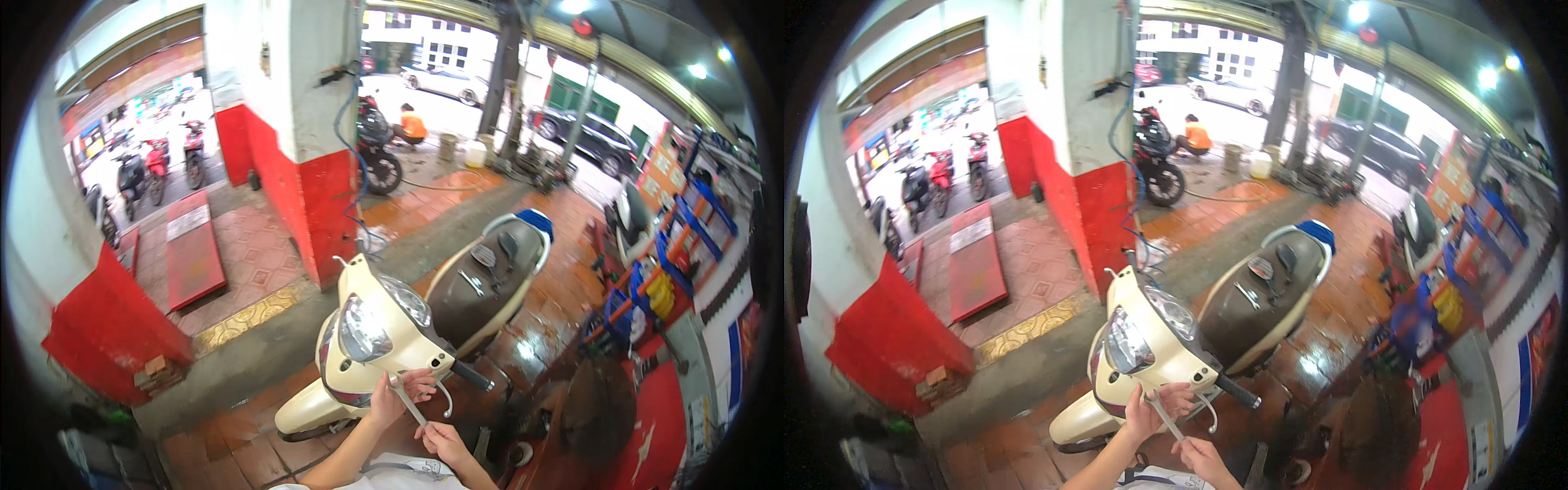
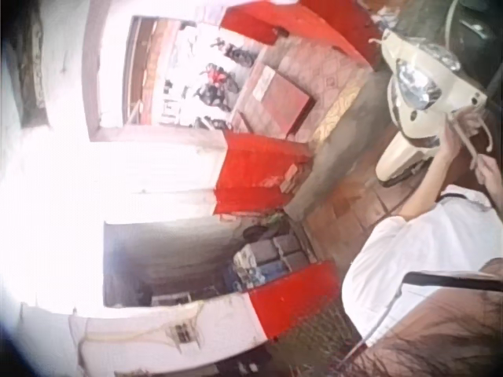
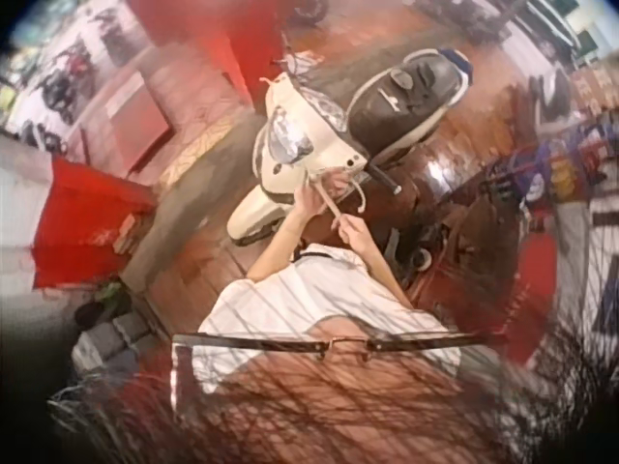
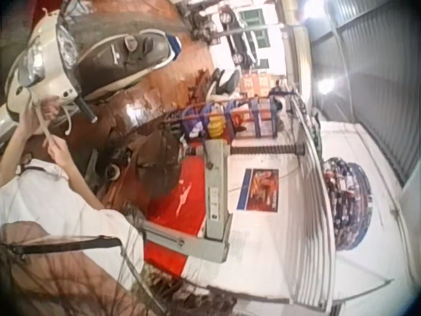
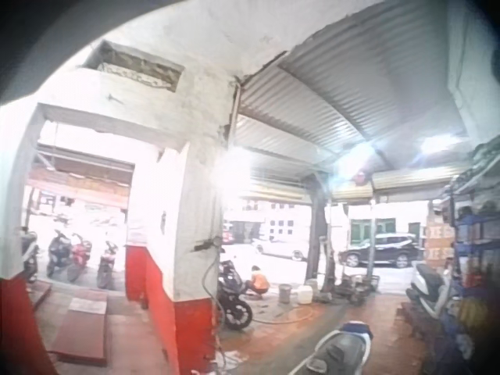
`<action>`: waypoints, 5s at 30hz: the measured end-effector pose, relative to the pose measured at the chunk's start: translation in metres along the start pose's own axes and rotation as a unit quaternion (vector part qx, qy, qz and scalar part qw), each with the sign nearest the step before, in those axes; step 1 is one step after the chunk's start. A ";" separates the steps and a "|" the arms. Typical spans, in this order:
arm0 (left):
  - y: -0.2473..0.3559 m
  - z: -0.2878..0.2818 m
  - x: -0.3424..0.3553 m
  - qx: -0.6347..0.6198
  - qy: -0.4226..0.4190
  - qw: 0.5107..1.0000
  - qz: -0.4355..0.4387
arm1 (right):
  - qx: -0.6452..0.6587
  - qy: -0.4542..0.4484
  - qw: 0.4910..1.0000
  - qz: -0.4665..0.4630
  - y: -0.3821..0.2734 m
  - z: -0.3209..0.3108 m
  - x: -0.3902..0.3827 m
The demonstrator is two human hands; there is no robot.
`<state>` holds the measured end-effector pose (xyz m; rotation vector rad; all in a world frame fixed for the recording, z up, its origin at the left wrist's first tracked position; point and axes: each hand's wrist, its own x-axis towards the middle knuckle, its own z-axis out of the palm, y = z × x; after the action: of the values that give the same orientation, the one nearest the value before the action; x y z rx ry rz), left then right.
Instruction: The person adjusts the side mirrors of a scooter by hand and using a wrench, turning the mirror housings and tightening the mounting nuts on the handlebars.
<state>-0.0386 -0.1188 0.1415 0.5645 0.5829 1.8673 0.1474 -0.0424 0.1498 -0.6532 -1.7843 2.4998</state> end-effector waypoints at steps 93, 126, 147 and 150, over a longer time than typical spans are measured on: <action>0.129 0.077 -0.019 0.478 -0.033 0.840 0.254 | -0.012 0.314 0.947 -0.071 0.044 -0.248 0.062; -0.067 0.073 -0.227 0.246 0.461 0.847 0.097 | -0.671 0.290 0.682 -0.040 -0.041 -0.097 0.046; -0.138 0.084 -0.260 0.358 0.473 0.750 0.293 | -0.660 0.249 0.681 -0.198 -0.028 -0.117 0.053; -0.140 0.100 -0.261 0.375 0.487 0.730 0.299 | -0.663 0.249 0.680 -0.190 -0.031 -0.120 0.045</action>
<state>0.2107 -0.3029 0.1012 0.2014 2.1372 2.4471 0.1392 0.0875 0.1307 -0.6661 -2.7307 0.3226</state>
